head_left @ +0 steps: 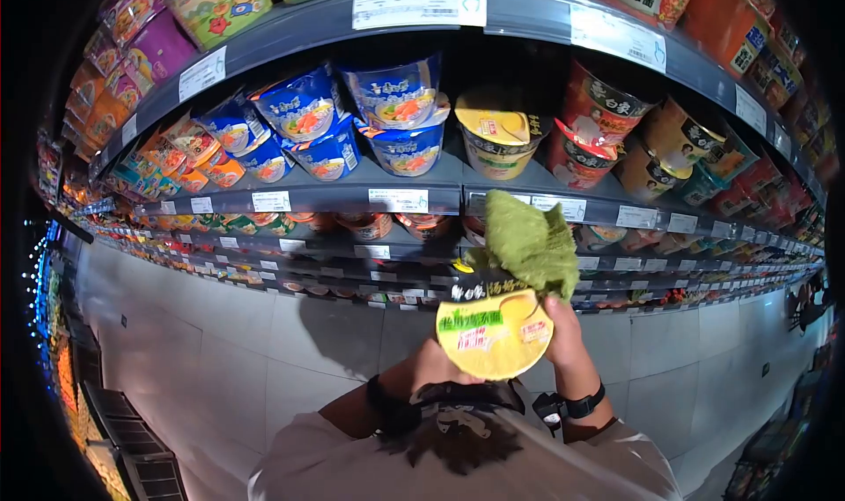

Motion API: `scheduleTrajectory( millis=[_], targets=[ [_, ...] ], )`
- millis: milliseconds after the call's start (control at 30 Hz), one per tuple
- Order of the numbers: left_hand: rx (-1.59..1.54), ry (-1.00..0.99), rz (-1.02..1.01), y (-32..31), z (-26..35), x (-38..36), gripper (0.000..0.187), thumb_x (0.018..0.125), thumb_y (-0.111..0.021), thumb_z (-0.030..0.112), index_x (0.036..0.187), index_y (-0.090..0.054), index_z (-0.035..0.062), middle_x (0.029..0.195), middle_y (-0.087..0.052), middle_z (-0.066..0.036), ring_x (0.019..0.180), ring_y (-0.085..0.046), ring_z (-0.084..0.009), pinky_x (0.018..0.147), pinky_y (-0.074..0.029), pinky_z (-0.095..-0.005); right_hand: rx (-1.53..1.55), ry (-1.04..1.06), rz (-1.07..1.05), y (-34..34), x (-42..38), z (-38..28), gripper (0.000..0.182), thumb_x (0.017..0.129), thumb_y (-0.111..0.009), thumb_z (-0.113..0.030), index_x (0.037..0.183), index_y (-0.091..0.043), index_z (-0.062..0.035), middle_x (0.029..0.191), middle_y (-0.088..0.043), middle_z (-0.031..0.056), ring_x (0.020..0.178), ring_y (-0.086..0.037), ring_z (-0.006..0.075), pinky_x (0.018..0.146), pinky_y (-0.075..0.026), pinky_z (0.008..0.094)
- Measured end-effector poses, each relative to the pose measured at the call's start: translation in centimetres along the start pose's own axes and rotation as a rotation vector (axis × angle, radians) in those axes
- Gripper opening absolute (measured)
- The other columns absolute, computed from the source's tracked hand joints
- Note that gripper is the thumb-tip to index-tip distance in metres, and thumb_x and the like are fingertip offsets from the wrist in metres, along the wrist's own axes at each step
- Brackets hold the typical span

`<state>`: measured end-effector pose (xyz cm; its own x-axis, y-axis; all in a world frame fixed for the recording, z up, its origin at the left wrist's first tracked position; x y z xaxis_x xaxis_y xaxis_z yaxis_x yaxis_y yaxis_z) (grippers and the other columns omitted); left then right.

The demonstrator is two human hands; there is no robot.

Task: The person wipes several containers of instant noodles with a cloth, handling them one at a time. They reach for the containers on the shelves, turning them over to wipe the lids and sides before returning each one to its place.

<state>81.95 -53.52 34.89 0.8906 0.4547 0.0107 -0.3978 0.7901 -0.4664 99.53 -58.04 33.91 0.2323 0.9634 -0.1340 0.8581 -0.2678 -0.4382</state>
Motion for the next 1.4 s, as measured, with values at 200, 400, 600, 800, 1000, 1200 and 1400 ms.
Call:
scheduleTrajectory(
  millis=[200, 400, 600, 800, 1000, 1200, 1400],
  targets=[
    [0.080, -0.037, -0.011, 0.3, 0.4, 4.4, 0.093, 0.073, -0.085, 0.026, 0.147, -0.034, -0.0005, 0.141, -0.053, -0.012, 0.130, -0.051, -0.0215, 0.110, -0.040, -0.0385, -0.055, 0.034, 0.042, 2.3, 1.1, -3.5, 0.047, 0.103, -0.050, -0.031, 0.132, -0.053, 0.0062, 0.131, -0.060, 0.0181, 0.116, -0.062, 0.0250, 0.100, -0.048, 0.0368],
    [-0.030, 0.066, -0.066, 1.0, -3.1, 6.3, 0.097, 0.070, -0.087, 0.030, 0.146, -0.034, 0.0002, 0.139, -0.054, -0.011, 0.129, -0.052, -0.0209, 0.111, -0.040, -0.0379, -0.637, 0.040, -0.434, 1.6, 1.4, -5.0, 0.035, 0.105, -0.045, -0.021, 0.121, -0.062, 0.0061, 0.137, -0.056, 0.0152, 0.125, -0.052, 0.0270, 0.108, -0.037, 0.0381],
    [0.602, 0.022, -0.080, -0.5, -2.6, 8.6, 0.092, 0.073, -0.084, 0.036, 0.145, -0.039, 0.0005, 0.147, -0.046, -0.012, 0.133, -0.049, -0.0231, 0.112, -0.038, -0.0412, -0.942, 0.157, -0.661, 0.4, 0.8, -5.7, 0.036, 0.103, -0.048, -0.022, 0.120, -0.062, 0.0060, 0.141, -0.052, 0.0231, 0.143, -0.033, 0.0397, 0.120, -0.020, 0.0478],
    [0.562, -0.127, 0.003, 2.4, -5.5, 8.8, 0.090, 0.066, -0.087, 0.036, 0.140, -0.050, 0.0003, 0.141, -0.056, -0.012, 0.132, -0.051, -0.0241, 0.113, -0.038, -0.0418, -1.019, 0.346, -0.780, 1.6, -1.9, -7.1, 0.036, 0.101, -0.048, -0.022, 0.118, -0.061, 0.0067, 0.133, -0.055, 0.0262, 0.140, -0.037, 0.0441, 0.122, -0.020, 0.0481],
    [-0.091, 0.099, 0.084, 0.5, -9.0, 8.0, 0.105, 0.067, -0.089, 0.028, 0.151, -0.030, 0.0039, 0.138, -0.056, -0.008, 0.125, -0.055, -0.0197, 0.107, -0.044, -0.0358, -0.039, 0.065, 0.031, 10.7, -0.9, -2.0, 0.043, 0.107, -0.040, -0.030, 0.137, -0.052, -0.0011, 0.132, -0.060, 0.0150, 0.120, -0.058, 0.0262, 0.103, -0.045, 0.0375],
    [-0.190, 0.019, 0.197, -0.8, -12.5, 10.3, 0.095, 0.087, -0.072, 0.052, 0.154, -0.024, 0.0049, 0.149, -0.045, -0.012, 0.136, -0.046, -0.0233, 0.112, -0.039, -0.0394, 0.530, -0.112, 0.098, 9.7, 0.5, 0.4, 0.050, 0.107, -0.035, -0.040, 0.137, -0.051, -0.0032, 0.134, -0.061, 0.0117, 0.120, -0.061, 0.0259, 0.105, -0.047, 0.0394],
    [-0.029, -0.422, 0.291, -3.2, -5.1, 11.7, 0.108, 0.088, -0.070, 0.056, 0.159, -0.008, 0.0030, 0.152, -0.039, -0.012, 0.138, -0.041, -0.0213, 0.114, -0.033, -0.0376, 0.416, -0.007, 0.167, 11.2, -0.4, 0.8, 0.050, 0.107, -0.033, -0.040, 0.140, -0.048, -0.0040, 0.137, -0.059, 0.0125, 0.123, -0.059, 0.0267, 0.107, -0.046, 0.0409]
  ],
)
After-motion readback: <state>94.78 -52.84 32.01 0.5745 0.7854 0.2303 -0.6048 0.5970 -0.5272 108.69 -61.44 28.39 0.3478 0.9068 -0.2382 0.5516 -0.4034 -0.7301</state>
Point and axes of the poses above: each hand's wrist, its own x-axis towards the middle knuckle, its own y-axis out of the back of the hand, z = x × y, the point moved 7 cm from there along x, towards the middle knuckle
